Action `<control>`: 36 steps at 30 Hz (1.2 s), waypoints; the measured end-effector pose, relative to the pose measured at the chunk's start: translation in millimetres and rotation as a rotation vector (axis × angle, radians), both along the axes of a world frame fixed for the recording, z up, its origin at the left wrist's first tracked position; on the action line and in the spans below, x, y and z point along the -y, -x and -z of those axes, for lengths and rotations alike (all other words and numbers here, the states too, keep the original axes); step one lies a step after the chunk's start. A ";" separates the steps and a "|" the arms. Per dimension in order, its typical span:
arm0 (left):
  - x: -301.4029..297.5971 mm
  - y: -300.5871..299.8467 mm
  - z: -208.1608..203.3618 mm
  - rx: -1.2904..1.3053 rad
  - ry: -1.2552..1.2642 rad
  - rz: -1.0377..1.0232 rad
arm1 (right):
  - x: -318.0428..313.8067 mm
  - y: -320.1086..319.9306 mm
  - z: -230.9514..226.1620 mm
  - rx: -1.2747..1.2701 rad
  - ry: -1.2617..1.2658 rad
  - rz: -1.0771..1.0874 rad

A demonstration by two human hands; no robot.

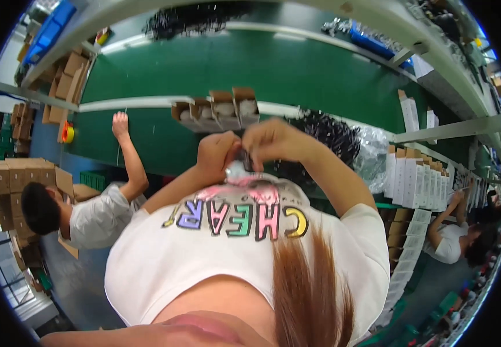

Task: Packaging small product units into individual boxes and then loading those boxes into larger cardboard trays on a production line.

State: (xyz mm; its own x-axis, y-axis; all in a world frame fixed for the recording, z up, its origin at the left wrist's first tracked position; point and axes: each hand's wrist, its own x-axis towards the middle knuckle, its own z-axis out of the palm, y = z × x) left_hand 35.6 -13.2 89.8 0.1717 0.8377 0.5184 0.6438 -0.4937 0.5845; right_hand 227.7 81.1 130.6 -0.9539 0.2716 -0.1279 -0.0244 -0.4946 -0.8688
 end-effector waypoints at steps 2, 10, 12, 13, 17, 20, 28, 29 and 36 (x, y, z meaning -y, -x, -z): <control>1.1 -3.9 -7.0 -0.120 0.063 -0.017 | 0.0 24.3 -3.9 0.200 -0.545 0.586; -10.2 39.5 1.2 0.159 0.397 0.226 | -19.3 35.2 22.8 0.000 -0.706 -0.021; -5.7 57.6 9.1 0.668 0.617 0.194 | -6.0 65.2 30.3 -0.070 -0.619 0.176; -3.1 68.1 14.0 0.925 0.721 0.175 | 0.3 81.8 33.6 -0.104 -0.574 0.274; 10.3 115.0 41.8 1.104 0.929 0.033 | 9.4 129.4 48.0 -0.072 -0.571 0.341; -1.2 147.9 68.8 0.682 0.552 -0.141 | 6.2 143.3 56.0 -0.022 -0.624 0.331; -132.1 248.6 106.0 0.221 0.654 -0.166 | -36.8 177.0 84.9 0.066 -0.428 0.378; -133.3 246.6 110.7 0.142 0.867 0.015 | -32.1 180.6 95.7 0.074 -0.446 0.344; -114.3 238.4 148.4 -0.026 0.765 0.269 | -16.9 202.0 120.8 0.110 -0.703 0.452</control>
State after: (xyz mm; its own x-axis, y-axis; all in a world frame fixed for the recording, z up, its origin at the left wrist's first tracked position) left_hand -202.9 101.1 -58.6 0.4221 0.8867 -0.1885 0.5777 -0.1029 0.8098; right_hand 25.7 98.0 9.9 -0.7261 0.6757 0.1275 0.0131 0.1990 -0.9799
